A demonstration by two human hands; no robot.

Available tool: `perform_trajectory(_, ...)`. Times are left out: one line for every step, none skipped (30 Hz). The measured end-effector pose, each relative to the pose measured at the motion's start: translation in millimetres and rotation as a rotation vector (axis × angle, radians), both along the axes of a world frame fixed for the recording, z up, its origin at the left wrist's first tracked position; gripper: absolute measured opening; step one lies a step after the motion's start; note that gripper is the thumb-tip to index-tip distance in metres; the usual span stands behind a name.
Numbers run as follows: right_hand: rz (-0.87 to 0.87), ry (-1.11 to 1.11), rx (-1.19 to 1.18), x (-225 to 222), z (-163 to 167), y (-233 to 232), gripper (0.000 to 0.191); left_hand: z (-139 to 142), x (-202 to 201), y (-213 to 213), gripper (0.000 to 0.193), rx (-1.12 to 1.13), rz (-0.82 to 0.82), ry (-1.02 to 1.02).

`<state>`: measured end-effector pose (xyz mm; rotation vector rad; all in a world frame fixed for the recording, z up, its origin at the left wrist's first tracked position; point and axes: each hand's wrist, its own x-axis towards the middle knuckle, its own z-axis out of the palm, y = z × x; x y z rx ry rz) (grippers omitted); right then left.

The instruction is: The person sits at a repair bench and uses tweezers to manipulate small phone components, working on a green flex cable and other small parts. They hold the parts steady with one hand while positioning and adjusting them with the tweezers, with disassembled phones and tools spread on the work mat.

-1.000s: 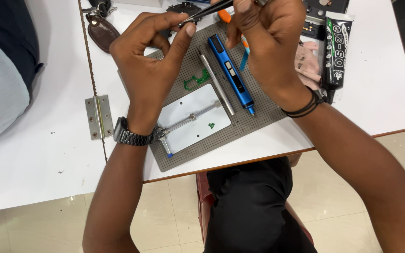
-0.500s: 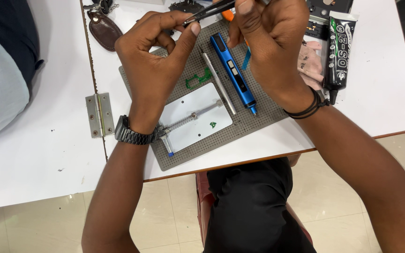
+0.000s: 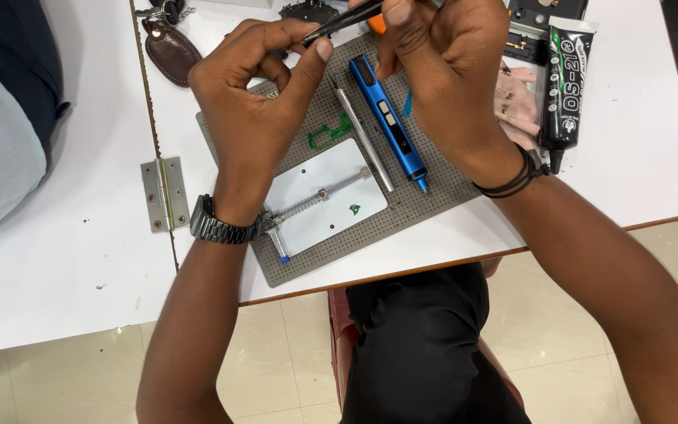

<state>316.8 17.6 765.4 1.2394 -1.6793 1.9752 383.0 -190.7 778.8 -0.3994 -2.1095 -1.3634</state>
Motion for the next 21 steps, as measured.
perform_trajectory(-0.003,-0.001,0.004,0.0,0.5,-0.1,0.018,-0.5,-0.2,-0.3,0.016,-0.002,0.000,0.002)
perform_trajectory(-0.007,-0.002,0.009,0.1,1.1,-0.2,0.018,-1.0,-0.5,-0.6,0.016,-0.005,0.000,0.003)
perform_trajectory(-0.009,-0.005,0.015,0.4,1.8,0.1,0.019,-1.6,-0.8,-1.0,0.016,-0.009,0.000,0.006)
perform_trajectory(-0.013,-0.010,0.019,0.6,2.5,0.2,0.020,-2.1,-1.2,-1.2,0.016,-0.014,0.000,0.008)
perform_trajectory(-0.017,-0.015,0.024,0.9,3.0,0.4,0.020,-2.7,-1.6,-1.4,0.016,-0.018,0.000,0.011)
perform_trajectory(-0.023,-0.021,0.026,1.2,3.3,0.5,0.021,-3.3,-1.9,-1.5,0.016,-0.021,-0.003,0.018)
perform_trajectory(-0.023,-0.019,0.027,1.3,3.4,0.6,0.021,-3.7,-2.3,-1.6,0.016,-0.023,-0.006,0.026)
perform_trajectory(-0.023,-0.016,0.028,1.4,3.2,0.8,0.021,-4.2,-2.4,-1.6,0.016,-0.025,-0.009,0.034)
perform_trajectory(-0.017,-0.005,0.028,1.1,2.9,0.9,0.020,-4.4,-2.7,-1.7,0.016,-0.016,-0.010,0.029)
perform_trajectory(-0.011,-0.010,0.024,1.5,2.1,1.4,0.020,-4.8,-2.5,-1.6,0.016,-0.006,-0.010,0.024)
perform_trajectory(-0.005,-0.016,0.019,1.7,1.2,1.7,0.020,-4.8,-2.6,-1.6,0.016,0.004,-0.011,0.019)
perform_trajectory(0.002,-0.038,0.009,1.9,0.4,2.5,0.021,-4.9,-2.5,-1.6,0.016,-0.003,-0.010,0.022)
perform_trajectory(0.010,-0.046,0.000,1.7,-0.4,3.0,0.021,-4.8,-2.4,-1.6,0.016,-0.011,-0.008,0.026)
perform_trajectory(0.017,-0.054,-0.008,1.5,-1.2,3.5,0.021,-4.7,-2.4,-1.5,0.015,-0.018,-0.006,0.029)
perform_trajectory(0.024,-0.048,-0.015,1.0,-1.7,3.7,0.020,-4.6,-2.4,-1.3,0.015,-0.015,-0.009,0.029)
perform_trajectory(0.025,-0.038,-0.016,0.5,-2.0,3.8,0.019,-4.4,-2.4,-1.1,0.015,-0.011,-0.012,0.030)
perform_trajectory(0.026,-0.029,-0.017,0.1,-2.3,3.8,0.019,-4.3,-2.6,-1.0,0.015,-0.008,-0.015,0.030)
perform_trajectory(0.020,-0.015,-0.012,-0.4,-2.2,3.8,0.018,-4.1,-2.5,-1.0,0.015,-0.008,-0.016,0.031)
perform_trajectory(0.017,-0.011,-0.009,-0.3,-2.2,3.7,0.017,-3.9,-2.7,-1.0,0.016,-0.007,-0.017,0.031)
perform_trajectory(0.013,-0.007,-0.007,-0.2,-2.2,3.5,0.017,-3.9,-2.4,-1.1,0.016,-0.005,-0.017,0.031)
perform_trajectory(0.011,-0.010,-0.007,0.1,-1.9,3.4,0.017,-3.7,-2.4,-1.3,0.016,-0.005,-0.016,0.030)
